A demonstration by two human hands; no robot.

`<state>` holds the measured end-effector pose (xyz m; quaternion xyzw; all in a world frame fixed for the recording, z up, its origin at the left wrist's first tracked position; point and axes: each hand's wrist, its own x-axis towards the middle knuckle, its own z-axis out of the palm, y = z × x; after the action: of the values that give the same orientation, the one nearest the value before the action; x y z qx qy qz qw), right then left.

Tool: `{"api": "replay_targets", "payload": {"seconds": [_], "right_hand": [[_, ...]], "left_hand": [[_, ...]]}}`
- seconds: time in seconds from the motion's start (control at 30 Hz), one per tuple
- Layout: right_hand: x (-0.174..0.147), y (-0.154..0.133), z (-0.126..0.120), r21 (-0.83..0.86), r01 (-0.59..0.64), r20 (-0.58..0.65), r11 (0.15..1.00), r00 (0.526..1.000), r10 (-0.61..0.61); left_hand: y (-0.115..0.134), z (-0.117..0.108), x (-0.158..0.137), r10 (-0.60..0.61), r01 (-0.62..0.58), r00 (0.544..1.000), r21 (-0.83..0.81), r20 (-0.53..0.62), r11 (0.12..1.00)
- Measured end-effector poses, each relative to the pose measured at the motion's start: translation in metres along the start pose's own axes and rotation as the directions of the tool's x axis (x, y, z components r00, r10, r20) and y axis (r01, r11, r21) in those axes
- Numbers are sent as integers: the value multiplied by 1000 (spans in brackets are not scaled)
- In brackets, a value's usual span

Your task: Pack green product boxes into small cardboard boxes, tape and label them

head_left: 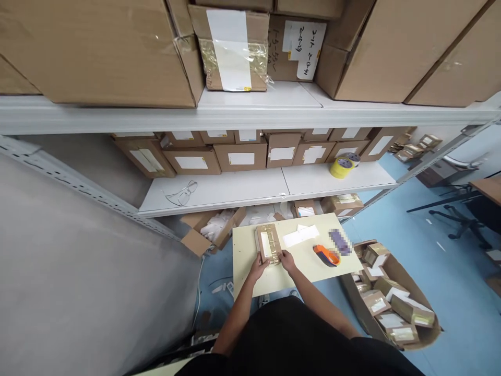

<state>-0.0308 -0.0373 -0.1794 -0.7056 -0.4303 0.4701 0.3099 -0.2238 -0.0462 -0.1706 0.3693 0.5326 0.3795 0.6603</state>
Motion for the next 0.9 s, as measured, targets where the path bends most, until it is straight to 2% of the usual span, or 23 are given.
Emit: {"api": "replay_targets", "payload": {"seconds": [0.1,0.2,0.27,0.37,0.47,0.6,0.77,0.9], "right_hand": [[-3,-6,2,36,2,-31,999,1000,-1],[-13,-5,-8,68,18,-91,998,996,-12],[-23,-3,-20,100,34,-150,994,989,-19],[-42,0,-44,204,70,-262,977,965,-14],[-63,1,-78,348,143,-387,927,922,3],[-91,4,-136,440,235,-571,867,818,68],[-130,27,-208,440,292,-760,849,625,179],[-160,68,-258,454,255,-831,854,466,303]], "left_hand": [[14,-3,-4,26,-26,996,-4,88,1000],[29,-2,-1,36,-37,985,5,170,999],[39,8,2,22,-27,976,18,216,999],[53,37,10,-13,-9,950,68,313,998],[68,81,18,-43,-18,893,131,449,991],[85,157,26,-67,-78,780,203,622,976],[88,267,19,-122,-137,645,272,754,953],[66,353,3,-184,-211,526,337,830,918]]}}
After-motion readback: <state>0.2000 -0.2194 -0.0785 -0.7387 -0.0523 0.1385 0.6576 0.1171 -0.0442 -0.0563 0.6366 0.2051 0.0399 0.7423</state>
